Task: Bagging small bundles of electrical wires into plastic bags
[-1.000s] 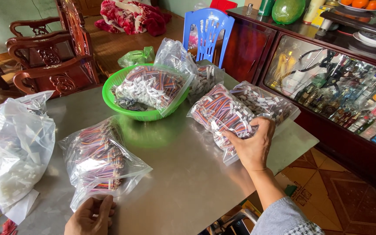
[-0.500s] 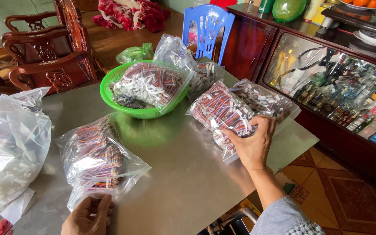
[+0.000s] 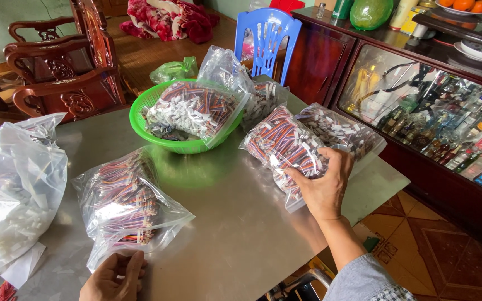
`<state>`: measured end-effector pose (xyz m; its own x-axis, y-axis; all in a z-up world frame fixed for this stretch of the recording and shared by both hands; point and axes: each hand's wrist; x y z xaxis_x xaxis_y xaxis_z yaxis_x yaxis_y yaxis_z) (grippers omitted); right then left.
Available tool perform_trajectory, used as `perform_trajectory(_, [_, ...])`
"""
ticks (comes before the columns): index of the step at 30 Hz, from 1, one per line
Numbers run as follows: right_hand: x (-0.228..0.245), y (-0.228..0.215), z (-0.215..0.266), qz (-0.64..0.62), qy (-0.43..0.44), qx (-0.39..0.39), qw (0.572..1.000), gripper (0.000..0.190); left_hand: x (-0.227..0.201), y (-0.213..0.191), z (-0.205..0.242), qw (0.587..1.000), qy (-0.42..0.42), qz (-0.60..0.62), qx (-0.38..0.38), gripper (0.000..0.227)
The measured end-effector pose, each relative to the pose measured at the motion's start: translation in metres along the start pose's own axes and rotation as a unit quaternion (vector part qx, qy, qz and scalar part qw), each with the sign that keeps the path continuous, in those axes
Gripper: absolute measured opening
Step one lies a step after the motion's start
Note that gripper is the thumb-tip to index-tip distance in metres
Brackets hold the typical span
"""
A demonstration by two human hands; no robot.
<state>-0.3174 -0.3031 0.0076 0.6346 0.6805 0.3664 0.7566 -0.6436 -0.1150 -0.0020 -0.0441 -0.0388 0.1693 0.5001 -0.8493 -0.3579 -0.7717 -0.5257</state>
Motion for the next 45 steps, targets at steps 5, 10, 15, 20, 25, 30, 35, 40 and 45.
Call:
perform_trajectory(5, [0.000,0.001,0.002,-0.009,0.044,0.017,0.999,0.076,0.001,0.001,0.000,1.000,-0.003,-0.006,-0.002,0.029])
perform_trajectory(10, [-0.004,0.002,0.003,0.009,0.039,0.008,0.999,0.084,-0.002,0.000,0.003,1.000,0.009,-0.002,-0.007,0.028])
perform_trajectory(15, [-0.010,0.003,0.007,0.012,0.045,0.014,0.999,0.089,0.003,0.003,0.000,1.000,0.008,0.015,-0.008,0.029])
perform_trajectory(20, [-0.012,0.004,0.008,0.008,0.047,0.023,0.999,0.088,-0.001,0.001,0.002,1.000,0.007,0.004,-0.008,0.029])
perform_trajectory(25, [-0.009,0.003,0.006,-0.002,0.031,0.013,0.999,0.083,-0.002,0.000,0.002,1.000,0.003,0.009,-0.003,0.029])
perform_trajectory(30, [-0.010,0.004,0.006,-0.001,0.023,0.009,1.000,0.082,-0.003,0.000,0.002,1.000,-0.005,-0.003,-0.001,0.029])
perform_trajectory(35, [-0.010,0.002,0.004,-0.004,0.045,0.020,0.999,0.080,-0.004,-0.001,0.000,1.000,-0.008,-0.012,0.003,0.030])
perform_trajectory(40, [-0.018,-0.007,-0.004,-0.008,0.103,0.084,0.991,0.066,-0.004,-0.002,0.002,0.999,0.008,-0.050,-0.008,0.030])
perform_trajectory(45, [-0.011,-0.026,-0.001,-0.052,0.153,0.125,0.979,0.067,-0.003,-0.003,0.002,0.999,0.014,-0.038,-0.015,0.032])
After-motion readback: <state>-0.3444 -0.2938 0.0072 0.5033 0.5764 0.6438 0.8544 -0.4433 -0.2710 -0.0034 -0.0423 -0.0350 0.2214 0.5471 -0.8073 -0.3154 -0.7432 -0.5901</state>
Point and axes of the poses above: each hand's wrist, its own z-axis away from the middle knuckle, its own y-axis out of the palm, x = y × z, and after that the axes turned 10 degrees about -x, right-handed
